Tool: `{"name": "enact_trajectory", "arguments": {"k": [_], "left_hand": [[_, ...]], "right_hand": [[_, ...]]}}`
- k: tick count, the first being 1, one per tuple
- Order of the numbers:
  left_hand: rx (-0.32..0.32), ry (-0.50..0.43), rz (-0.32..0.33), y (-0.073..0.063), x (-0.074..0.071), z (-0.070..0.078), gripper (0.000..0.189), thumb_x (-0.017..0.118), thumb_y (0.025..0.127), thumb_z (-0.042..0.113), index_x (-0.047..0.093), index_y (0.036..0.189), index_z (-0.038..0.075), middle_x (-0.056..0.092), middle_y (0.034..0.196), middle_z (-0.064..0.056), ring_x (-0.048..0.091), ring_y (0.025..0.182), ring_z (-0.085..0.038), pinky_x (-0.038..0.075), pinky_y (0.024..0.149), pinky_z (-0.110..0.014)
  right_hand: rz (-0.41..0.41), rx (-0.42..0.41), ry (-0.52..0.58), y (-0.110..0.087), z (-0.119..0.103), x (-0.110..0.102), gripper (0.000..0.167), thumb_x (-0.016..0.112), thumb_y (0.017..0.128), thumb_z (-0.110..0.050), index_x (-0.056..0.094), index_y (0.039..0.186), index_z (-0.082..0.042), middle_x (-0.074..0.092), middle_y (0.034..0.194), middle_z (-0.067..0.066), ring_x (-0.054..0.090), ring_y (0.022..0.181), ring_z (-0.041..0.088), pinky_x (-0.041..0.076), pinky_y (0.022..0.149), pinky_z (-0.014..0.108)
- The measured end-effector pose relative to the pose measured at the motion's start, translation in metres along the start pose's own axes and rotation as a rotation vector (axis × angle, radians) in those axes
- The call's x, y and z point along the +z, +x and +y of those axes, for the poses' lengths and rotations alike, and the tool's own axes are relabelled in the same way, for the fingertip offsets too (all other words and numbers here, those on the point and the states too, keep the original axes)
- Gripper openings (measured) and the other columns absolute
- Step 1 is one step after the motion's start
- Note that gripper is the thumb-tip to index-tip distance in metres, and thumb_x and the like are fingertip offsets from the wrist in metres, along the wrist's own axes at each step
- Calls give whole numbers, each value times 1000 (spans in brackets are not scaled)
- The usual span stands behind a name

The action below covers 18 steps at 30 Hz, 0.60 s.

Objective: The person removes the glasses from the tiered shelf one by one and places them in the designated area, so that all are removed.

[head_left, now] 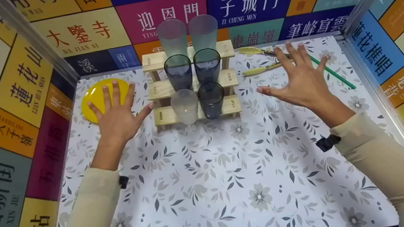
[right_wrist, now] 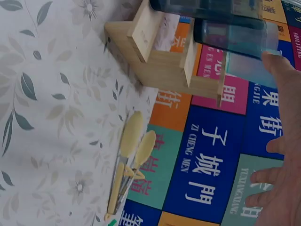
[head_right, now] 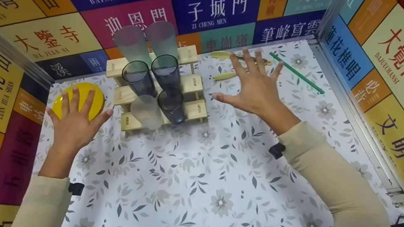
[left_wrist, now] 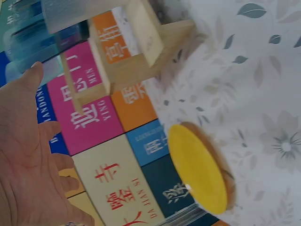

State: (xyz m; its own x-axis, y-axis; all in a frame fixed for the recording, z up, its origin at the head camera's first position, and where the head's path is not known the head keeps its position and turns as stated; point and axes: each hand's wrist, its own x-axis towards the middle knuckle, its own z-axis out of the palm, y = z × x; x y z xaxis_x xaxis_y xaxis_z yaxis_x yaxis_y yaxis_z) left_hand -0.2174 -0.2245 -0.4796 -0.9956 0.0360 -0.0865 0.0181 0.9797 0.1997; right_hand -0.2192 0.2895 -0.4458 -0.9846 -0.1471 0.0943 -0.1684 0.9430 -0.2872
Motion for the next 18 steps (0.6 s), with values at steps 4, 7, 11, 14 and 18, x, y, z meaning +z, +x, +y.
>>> {"name": "enact_trajectory", "arguments": {"k": [4,7,11,14,18], "left_hand": [[18,-6,-33,3,18,-6,101,30,101,91,8,180,33,-10,188,-11,-11,174,-44,-14,125,-85],[38,-15,-57,5,32,-9,95,39,105,82,13,180,29,-1,188,-13,-6,174,-44,-10,127,-85],[59,-19,-95,8,50,-13,92,44,109,75,14,180,25,6,188,-15,-1,174,-44,-6,128,-85],[62,-23,-126,11,61,-14,91,43,110,74,13,180,24,6,188,-13,0,175,-43,-4,129,-84],[72,-38,-160,15,72,-15,91,41,111,73,11,180,22,3,188,-12,1,175,-41,-2,130,-83]], "right_hand": [[48,-82,43,6,-11,15,120,71,86,-87,22,179,-29,24,185,10,17,173,43,-3,123,91],[40,-117,74,10,-20,25,120,73,87,-85,26,178,-23,31,183,12,24,170,43,2,125,90],[-12,-134,101,14,-32,37,122,73,87,-85,28,177,-18,33,181,14,29,169,43,5,127,87],[-41,-151,114,18,-41,47,121,74,87,-84,30,177,-16,36,180,15,33,167,42,8,130,83],[-48,-200,143,22,-53,61,119,77,87,-81,35,174,-12,42,176,17,40,163,44,15,132,78]]}}
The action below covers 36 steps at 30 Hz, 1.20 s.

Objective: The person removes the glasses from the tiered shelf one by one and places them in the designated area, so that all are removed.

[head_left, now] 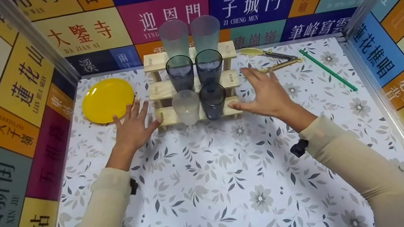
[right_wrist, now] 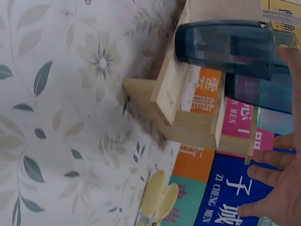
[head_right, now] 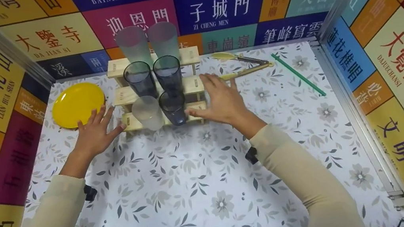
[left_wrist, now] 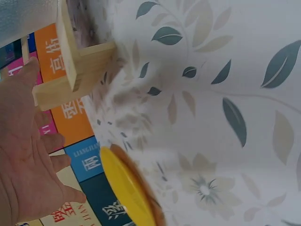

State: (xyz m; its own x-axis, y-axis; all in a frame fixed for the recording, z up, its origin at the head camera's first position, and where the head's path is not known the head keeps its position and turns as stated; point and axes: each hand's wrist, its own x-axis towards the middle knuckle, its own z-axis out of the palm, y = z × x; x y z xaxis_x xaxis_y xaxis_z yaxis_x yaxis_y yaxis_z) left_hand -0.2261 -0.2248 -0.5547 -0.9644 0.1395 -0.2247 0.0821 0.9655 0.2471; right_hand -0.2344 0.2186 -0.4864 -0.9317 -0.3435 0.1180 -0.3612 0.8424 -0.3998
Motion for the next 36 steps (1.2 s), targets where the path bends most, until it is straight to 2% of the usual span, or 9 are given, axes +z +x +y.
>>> {"name": "enact_trajectory", "arguments": {"k": [3,6,8,13,19,25,32,36], "left_hand": [[16,-23,-18,3,6,-1,91,40,111,72,9,180,21,3,188,-12,1,175,-41,-1,130,-84],[30,-49,-25,5,11,-1,90,40,112,71,9,180,21,6,188,-12,2,175,-42,1,130,-84],[31,-60,-29,7,14,-1,90,40,112,71,9,180,21,7,188,-13,3,174,-42,2,130,-83],[27,-75,-32,13,24,-2,89,39,112,71,8,180,22,9,188,-13,5,174,-43,5,131,-82],[30,-126,-29,15,31,-2,87,39,113,69,11,180,20,13,188,-14,8,174,-44,6,133,-79],[68,-197,-31,19,36,-2,84,38,115,65,12,180,19,14,187,-16,9,173,-46,8,132,-80],[87,-243,-12,22,45,-1,79,35,117,61,15,180,16,17,186,-16,11,173,-48,10,135,-75],[84,-262,12,24,50,1,75,33,119,56,17,179,14,21,186,-15,13,172,-47,12,135,-75]], "right_hand": [[-13,-24,42,3,-7,11,120,78,86,-81,35,174,-11,44,174,19,44,159,47,26,131,74],[-38,-10,87,5,-15,19,123,79,84,-83,34,175,-14,42,175,20,44,159,48,38,127,70],[-50,4,111,7,-21,24,124,80,82,-85,34,175,-16,42,175,20,43,160,47,41,125,69],[-40,-6,172,12,-32,34,124,83,79,-84,40,172,-14,50,170,18,51,155,43,45,123,64],[9,-51,235,15,-38,44,118,90,78,-75,46,166,-11,62,159,16,62,144,39,51,118,60],[49,-54,290,18,-43,51,112,93,80,-68,50,163,-8,67,152,16,68,134,38,54,113,58],[99,-34,295,20,-47,61,107,95,81,-63,52,160,-5,71,144,21,70,128,42,55,110,59],[148,-28,301,20,-50,66,102,95,81,-61,55,156,-4,74,136,22,73,123,42,58,104,59]]}}
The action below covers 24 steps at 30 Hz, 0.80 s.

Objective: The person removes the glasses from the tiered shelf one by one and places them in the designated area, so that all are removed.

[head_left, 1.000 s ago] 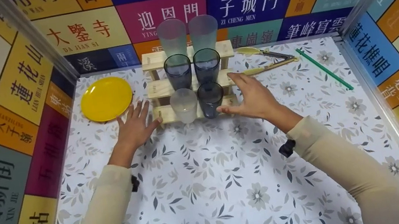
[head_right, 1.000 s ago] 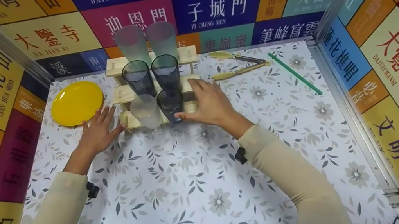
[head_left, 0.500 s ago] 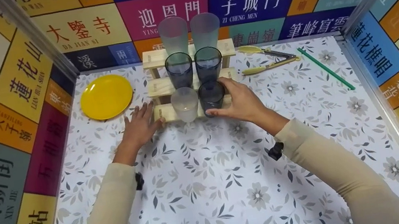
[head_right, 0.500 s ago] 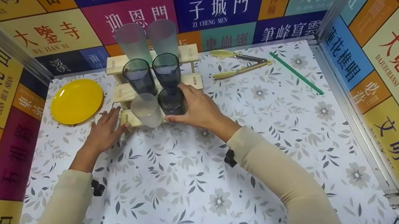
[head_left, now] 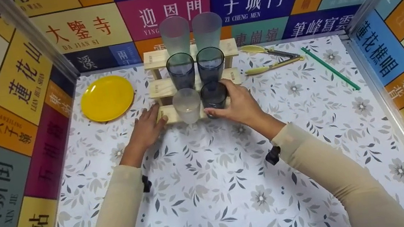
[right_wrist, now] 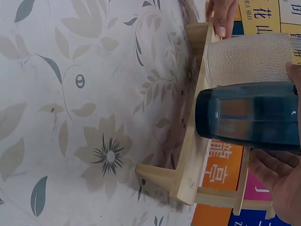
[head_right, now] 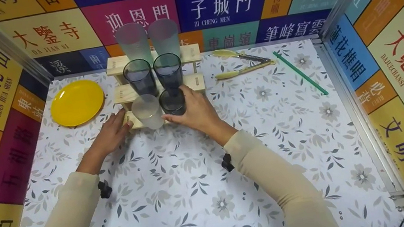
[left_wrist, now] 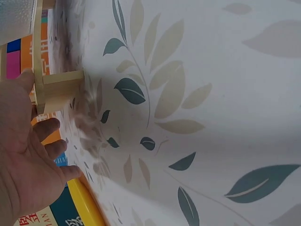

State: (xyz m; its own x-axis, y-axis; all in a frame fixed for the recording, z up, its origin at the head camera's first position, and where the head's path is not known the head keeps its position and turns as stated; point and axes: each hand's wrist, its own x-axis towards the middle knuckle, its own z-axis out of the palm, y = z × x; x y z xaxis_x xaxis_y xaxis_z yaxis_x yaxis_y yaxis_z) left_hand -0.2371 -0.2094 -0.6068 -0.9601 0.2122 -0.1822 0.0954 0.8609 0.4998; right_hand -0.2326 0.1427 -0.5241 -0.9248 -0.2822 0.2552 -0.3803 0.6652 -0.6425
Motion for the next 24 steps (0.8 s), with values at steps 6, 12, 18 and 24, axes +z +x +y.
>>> {"name": "enact_trajectory", "arguments": {"k": [6,12,18,24], "left_hand": [[16,-67,9,2,2,-2,73,32,120,51,17,178,10,23,184,-18,14,171,-50,13,136,-72],[70,-156,43,21,24,-35,88,29,114,72,16,179,15,23,184,-16,15,171,-50,16,138,-64],[76,-128,78,38,44,-58,92,24,110,80,15,180,21,25,184,-11,19,171,-47,20,138,-61],[64,-196,58,26,31,-41,88,32,113,73,19,179,17,27,183,-18,16,169,-53,18,137,-66]], "right_hand": [[64,-5,43,1,-2,9,95,95,83,-60,58,149,-2,78,121,20,77,107,37,61,92,55],[92,28,16,0,-2,15,98,95,82,-60,57,150,-1,77,126,22,76,112,40,61,95,56],[105,34,-6,1,-4,16,94,93,85,-59,58,150,-1,76,128,24,75,117,44,60,98,58],[114,15,5,1,-4,16,89,93,86,-57,60,147,-1,77,126,24,76,114,43,61,97,57]]}}
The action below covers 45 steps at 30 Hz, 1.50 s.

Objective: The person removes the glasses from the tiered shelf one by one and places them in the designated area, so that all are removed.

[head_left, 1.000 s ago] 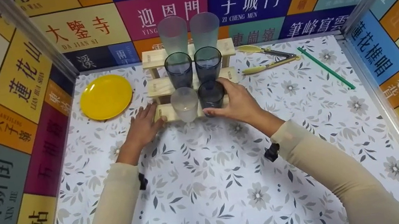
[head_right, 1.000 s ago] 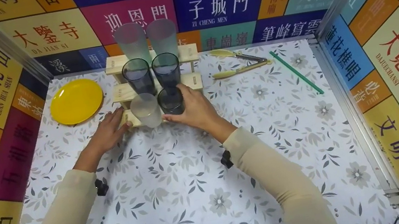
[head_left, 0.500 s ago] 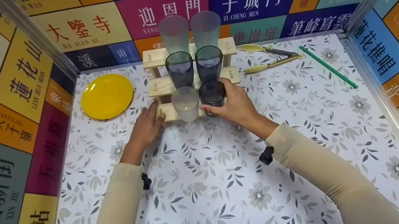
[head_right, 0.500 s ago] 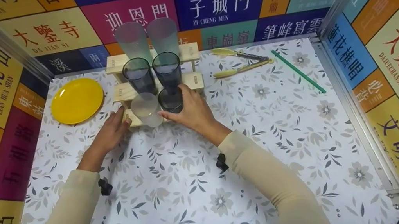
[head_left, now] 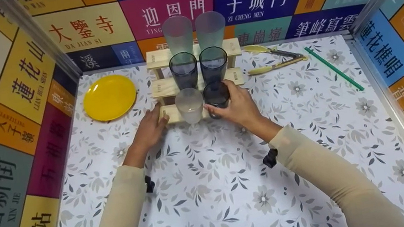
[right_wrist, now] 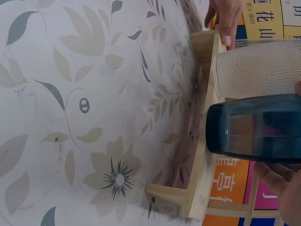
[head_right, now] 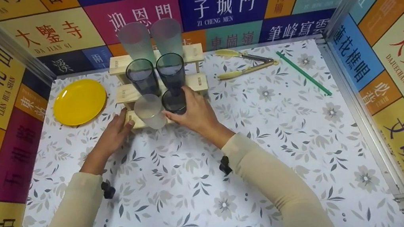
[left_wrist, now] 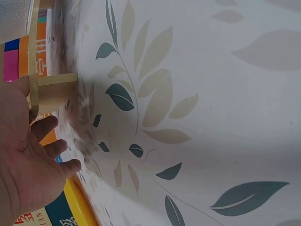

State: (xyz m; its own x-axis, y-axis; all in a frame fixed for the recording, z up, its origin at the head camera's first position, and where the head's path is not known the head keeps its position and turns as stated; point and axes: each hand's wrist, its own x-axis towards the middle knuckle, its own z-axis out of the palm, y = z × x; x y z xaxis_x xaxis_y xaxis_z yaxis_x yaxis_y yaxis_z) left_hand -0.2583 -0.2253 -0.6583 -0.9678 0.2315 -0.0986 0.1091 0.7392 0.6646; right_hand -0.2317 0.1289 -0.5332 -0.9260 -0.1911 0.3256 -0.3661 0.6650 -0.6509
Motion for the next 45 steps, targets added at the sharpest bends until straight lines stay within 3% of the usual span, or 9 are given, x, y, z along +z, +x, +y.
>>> {"name": "enact_trajectory", "arguments": {"k": [5,9,14,17,21,24,27,30,45], "left_hand": [[-22,-9,-15,-5,-5,9,92,33,111,77,19,179,17,32,180,-23,17,169,-54,18,136,-68],[2,-1,-2,3,4,-7,92,34,111,77,21,179,17,36,177,-24,21,168,-54,20,136,-67],[2,-18,-12,6,3,-9,89,36,113,73,22,179,16,37,178,-20,25,168,-51,23,136,-66],[-27,-18,-34,-6,-9,15,83,36,115,66,19,179,14,36,178,-23,25,168,-50,23,136,-65],[-42,-3,-35,-18,-17,35,84,33,116,66,19,179,13,37,175,-29,27,167,-52,25,134,-68],[-47,3,-35,-17,-16,34,83,33,116,65,18,179,13,38,174,-30,28,167,-52,26,133,-68],[-55,13,-49,-21,-20,44,75,35,120,51,16,178,8,37,175,-31,29,166,-51,26,135,-66],[-50,24,-38,-21,-20,46,72,35,121,47,16,178,7,39,173,-31,35,164,-50,29,134,-64],[-41,3,-32,-24,-20,48,73,37,121,46,15,178,7,42,173,-28,44,159,-48,35,131,-62]], "right_hand": [[0,-17,-1,-1,2,-1,88,92,86,-58,61,147,-2,78,126,22,77,114,41,62,96,57],[0,-42,4,-1,3,-4,87,92,87,-58,61,146,-1,79,121,21,79,107,40,63,91,56],[8,-60,7,-1,6,-12,86,93,87,-56,62,145,-1,80,116,19,79,102,38,63,88,55],[19,-68,2,-2,9,-18,85,94,85,-55,63,144,-1,80,116,20,79,103,39,62,88,56],[24,-74,-10,-2,15,-29,86,95,84,-54,63,144,-1,80,119,21,79,106,40,62,91,56],[21,-64,-9,-3,20,-38,86,96,84,-52,63,145,-3,80,121,20,79,108,39,63,92,56],[25,-63,-10,-3,26,-47,84,96,85,-51,63,145,-3,81,118,19,79,105,38,63,90,55],[36,-71,-20,-4,32,-57,83,96,85,-50,64,144,-1,80,116,20,79,103,39,64,88,54],[68,11,-68,-11,69,-94,86,96,86,-47,60,148,0,78,118,23,77,103,41,62,87,57]]}}
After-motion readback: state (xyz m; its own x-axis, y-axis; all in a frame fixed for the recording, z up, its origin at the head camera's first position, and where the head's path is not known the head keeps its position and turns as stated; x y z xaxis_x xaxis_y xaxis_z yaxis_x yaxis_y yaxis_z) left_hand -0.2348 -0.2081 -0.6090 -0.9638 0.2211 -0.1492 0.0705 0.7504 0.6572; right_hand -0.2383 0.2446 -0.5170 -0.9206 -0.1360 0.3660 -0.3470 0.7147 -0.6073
